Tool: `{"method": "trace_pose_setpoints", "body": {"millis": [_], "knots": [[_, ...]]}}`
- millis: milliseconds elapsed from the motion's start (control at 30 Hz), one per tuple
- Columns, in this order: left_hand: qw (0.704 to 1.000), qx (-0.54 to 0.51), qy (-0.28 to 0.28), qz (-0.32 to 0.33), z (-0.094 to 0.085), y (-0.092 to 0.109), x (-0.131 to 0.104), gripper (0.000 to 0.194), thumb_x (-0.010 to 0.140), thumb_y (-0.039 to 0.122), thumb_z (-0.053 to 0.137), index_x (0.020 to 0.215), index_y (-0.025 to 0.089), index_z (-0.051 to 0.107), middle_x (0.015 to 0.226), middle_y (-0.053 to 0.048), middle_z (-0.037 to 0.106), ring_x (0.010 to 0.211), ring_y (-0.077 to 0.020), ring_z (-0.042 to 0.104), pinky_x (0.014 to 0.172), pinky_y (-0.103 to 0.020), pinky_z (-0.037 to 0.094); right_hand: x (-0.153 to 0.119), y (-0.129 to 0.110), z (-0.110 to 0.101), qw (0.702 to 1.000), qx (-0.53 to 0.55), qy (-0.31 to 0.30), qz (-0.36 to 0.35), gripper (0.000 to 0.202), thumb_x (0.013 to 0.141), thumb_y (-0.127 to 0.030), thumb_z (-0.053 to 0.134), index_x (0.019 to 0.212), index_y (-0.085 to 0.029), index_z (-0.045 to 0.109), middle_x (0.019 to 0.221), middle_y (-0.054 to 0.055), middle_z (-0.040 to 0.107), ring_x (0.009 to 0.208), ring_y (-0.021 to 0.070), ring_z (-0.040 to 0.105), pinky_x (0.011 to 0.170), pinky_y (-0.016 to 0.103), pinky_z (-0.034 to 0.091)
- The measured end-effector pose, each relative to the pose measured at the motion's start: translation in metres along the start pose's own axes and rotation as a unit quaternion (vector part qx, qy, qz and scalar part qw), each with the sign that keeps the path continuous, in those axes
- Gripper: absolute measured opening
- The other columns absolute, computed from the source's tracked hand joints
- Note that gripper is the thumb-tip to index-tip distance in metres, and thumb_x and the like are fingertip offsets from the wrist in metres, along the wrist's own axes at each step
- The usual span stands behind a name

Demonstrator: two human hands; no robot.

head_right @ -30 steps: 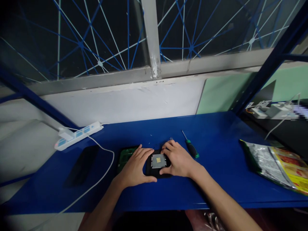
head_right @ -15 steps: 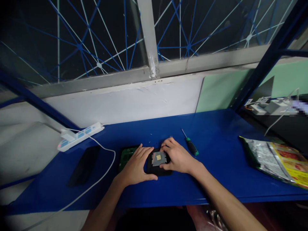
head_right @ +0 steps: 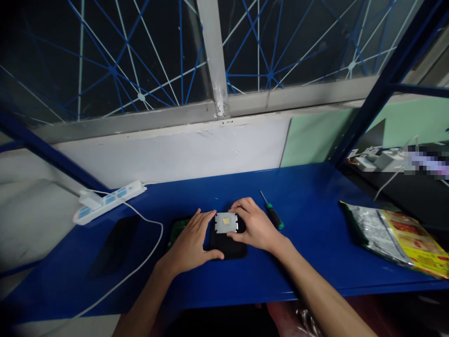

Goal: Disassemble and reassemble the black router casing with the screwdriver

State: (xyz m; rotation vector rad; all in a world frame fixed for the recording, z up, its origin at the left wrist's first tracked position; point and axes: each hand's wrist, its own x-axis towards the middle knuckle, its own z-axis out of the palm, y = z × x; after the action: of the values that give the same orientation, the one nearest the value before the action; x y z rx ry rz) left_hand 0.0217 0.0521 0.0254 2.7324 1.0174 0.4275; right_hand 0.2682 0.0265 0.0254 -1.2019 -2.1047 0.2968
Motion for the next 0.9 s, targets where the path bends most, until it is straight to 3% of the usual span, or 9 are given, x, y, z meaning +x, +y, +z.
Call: {"method": "trace_pose_setpoints", "body": {"millis": [133, 267, 467, 700, 900], "knots": [[0.999, 0.013, 0.043, 0.023, -0.009, -0.002, 0.013, 0.079, 0.084, 0.041, 0.078, 0.147, 0.022, 0.034, 0.144, -0.013, 0.055, 0.136, -0.0322, 0.050, 0.121, -0.058, 0.030, -0.001, 0.001, 0.003, 0.999, -0.008, 0.030, -0.020, 0.046, 0.079, -0.035, 0.078, 0.119, -0.020, 0.060, 0.117, 0.013, 0.061, 0.111, 0.0321, 0.056, 0.094, 0.053, 0.053], [0.996, 0.011, 0.065, 0.060, -0.007, -0.009, 0.024, 0.059, 0.086, 0.037, 0.074, 0.137, 0.024, 0.047, 0.140, -0.010, 0.058, 0.131, -0.0306, 0.055, 0.120, -0.057, 0.032, -0.001, 0.000, 0.006, 0.999, -0.015, 0.043, -0.028, 0.046, 0.082, -0.037, 0.076, 0.122, -0.020, 0.059, 0.117, 0.014, 0.061, 0.111, 0.0319, 0.057, 0.094, 0.053, 0.054], [0.991, -0.026, 0.114, 0.064, 0.007, -0.018, 0.022, 0.054, 0.082, 0.030, 0.079, 0.129, 0.025, 0.053, 0.130, -0.009, 0.063, 0.122, -0.0307, 0.059, 0.114, -0.056, 0.039, -0.001, 0.000, 0.008, 0.999, -0.024, 0.024, -0.032, 0.049, 0.086, -0.039, 0.074, 0.128, -0.021, 0.056, 0.120, 0.014, 0.060, 0.112, 0.0317, 0.056, 0.093, 0.052, 0.054], [0.982, -0.091, 0.153, 0.063, 0.003, -0.024, 0.016, 0.053, 0.076, 0.026, 0.084, 0.123, 0.024, 0.059, 0.121, -0.009, 0.065, 0.111, -0.0292, 0.060, 0.096, -0.048, 0.051, -0.001, -0.002, 0.011, 0.999, -0.027, 0.006, -0.024, 0.054, 0.090, -0.047, 0.068, 0.135, -0.023, 0.052, 0.122, 0.015, 0.058, 0.112, 0.0315, 0.054, 0.093, 0.053, 0.053], [0.978, -0.109, 0.160, 0.072, 0.002, -0.021, 0.016, 0.052, 0.077, 0.027, 0.084, 0.123, 0.024, 0.060, 0.116, -0.008, 0.067, 0.105, -0.0280, 0.060, 0.091, -0.046, 0.052, -0.002, -0.001, 0.008, 0.999, -0.042, -0.003, -0.020, 0.055, 0.089, -0.048, 0.069, 0.135, -0.022, 0.052, 0.122, 0.014, 0.058, 0.113, 0.0312, 0.054, 0.094, 0.052, 0.053]]}}
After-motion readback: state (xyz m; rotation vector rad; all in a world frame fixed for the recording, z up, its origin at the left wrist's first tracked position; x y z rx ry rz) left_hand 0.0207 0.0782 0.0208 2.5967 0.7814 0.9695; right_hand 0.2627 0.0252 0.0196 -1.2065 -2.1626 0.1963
